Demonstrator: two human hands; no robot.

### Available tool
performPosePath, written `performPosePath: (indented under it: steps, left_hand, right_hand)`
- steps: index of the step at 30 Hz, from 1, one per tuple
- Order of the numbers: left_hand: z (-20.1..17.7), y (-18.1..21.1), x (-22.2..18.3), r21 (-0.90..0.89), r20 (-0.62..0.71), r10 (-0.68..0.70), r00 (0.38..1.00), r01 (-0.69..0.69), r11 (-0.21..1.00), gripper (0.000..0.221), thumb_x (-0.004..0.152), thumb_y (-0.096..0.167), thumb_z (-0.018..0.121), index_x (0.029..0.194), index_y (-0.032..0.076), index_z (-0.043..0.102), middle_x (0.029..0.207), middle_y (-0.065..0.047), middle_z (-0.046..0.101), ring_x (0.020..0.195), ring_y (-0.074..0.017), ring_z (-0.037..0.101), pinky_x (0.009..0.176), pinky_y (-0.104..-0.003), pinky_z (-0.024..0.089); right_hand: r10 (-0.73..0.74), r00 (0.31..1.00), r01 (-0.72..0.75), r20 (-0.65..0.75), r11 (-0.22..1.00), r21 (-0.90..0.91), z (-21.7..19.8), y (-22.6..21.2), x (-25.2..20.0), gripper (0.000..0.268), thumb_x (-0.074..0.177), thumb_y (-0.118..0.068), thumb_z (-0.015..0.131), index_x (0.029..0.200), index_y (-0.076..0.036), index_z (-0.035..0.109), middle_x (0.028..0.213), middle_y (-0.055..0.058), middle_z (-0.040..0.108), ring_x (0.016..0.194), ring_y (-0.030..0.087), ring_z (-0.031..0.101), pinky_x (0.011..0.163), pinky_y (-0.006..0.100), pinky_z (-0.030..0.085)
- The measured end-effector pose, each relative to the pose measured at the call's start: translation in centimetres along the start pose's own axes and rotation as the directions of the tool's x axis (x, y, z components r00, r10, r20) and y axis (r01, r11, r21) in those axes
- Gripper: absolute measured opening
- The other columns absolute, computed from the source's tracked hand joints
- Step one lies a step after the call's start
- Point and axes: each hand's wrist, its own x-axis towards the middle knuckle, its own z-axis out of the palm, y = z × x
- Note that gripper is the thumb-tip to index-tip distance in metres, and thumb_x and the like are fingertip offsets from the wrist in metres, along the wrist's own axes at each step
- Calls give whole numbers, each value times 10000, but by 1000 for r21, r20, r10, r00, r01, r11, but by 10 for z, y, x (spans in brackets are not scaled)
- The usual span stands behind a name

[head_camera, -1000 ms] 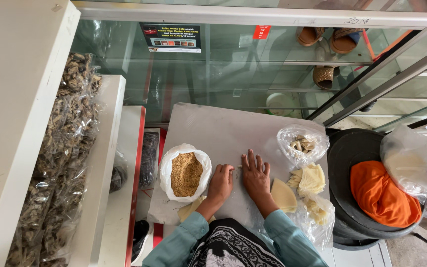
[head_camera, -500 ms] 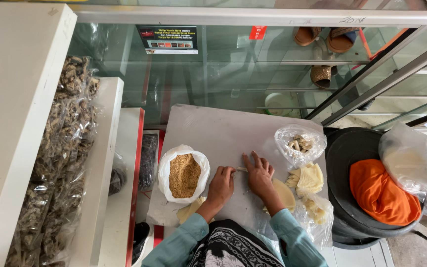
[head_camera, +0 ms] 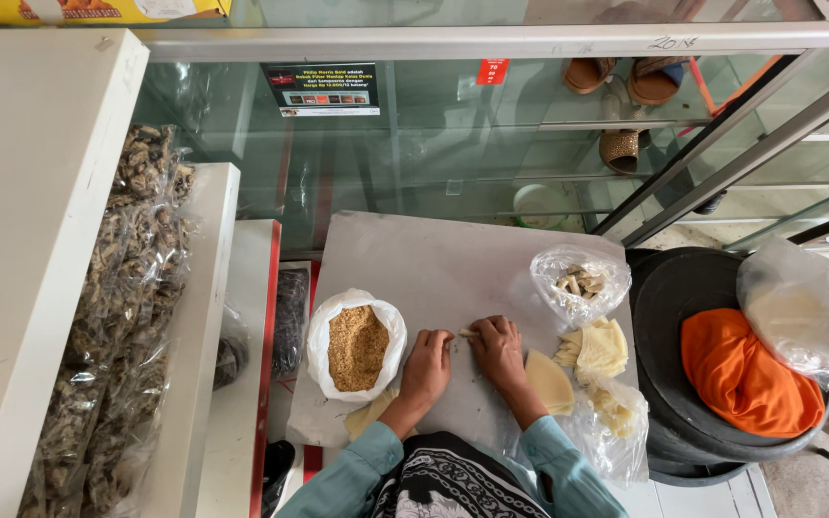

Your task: The person folds wontons by hand. The person takes a square wrapper, places a small amount of filling from a bag onto the wrapper, and then folds the wrapper over the filling to create a triangular or gathered shape.

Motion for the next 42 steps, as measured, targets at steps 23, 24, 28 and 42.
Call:
performPosePath:
  steps: [23,24,28,42]
  left_hand:
    - [-23,33,10,-790,400,-220,890,457,409,190,970,177,709,1097,38,682,971,-39,712,877,-131,698,828,-295,599]
    - [-24,34,10,-798,412,-250,877,479,367,170,975,166,718,1079,36,686,961,-39,698,858,-132,688,818,-301,599]
    - [-26,35,7,-834,462,-235,855,509,213,116,957,139,720,1024,65,661,967,-38,711,882,-120,707,823,-306,615]
    - [-25,56,-3,-872,376,-132,917,398,286,232,948,116,721,1143,95,595,960,-18,675,885,-109,709,766,-291,630]
  right_hand:
    - [189,909,-418,373,391,820,-72,-34,-33,390,1081,-274,477,1205,5,720,948,76,737,844,120,594,796,290,494]
    - [185,906,-422,380,340,840,-76,-36,-35,411,1084,-291,454,1227,-3,710,960,81,736,859,120,599,805,292,493]
    - [202,913,-405,354,365,838,-88,-43,-44,349,1053,-238,524,1245,3,690,998,74,726,916,125,619,843,313,504]
    - [248,936,-305,249,223,926,-71,-45,-69,158,946,-79,704,1084,-1,703,1015,54,741,953,130,655,894,297,531]
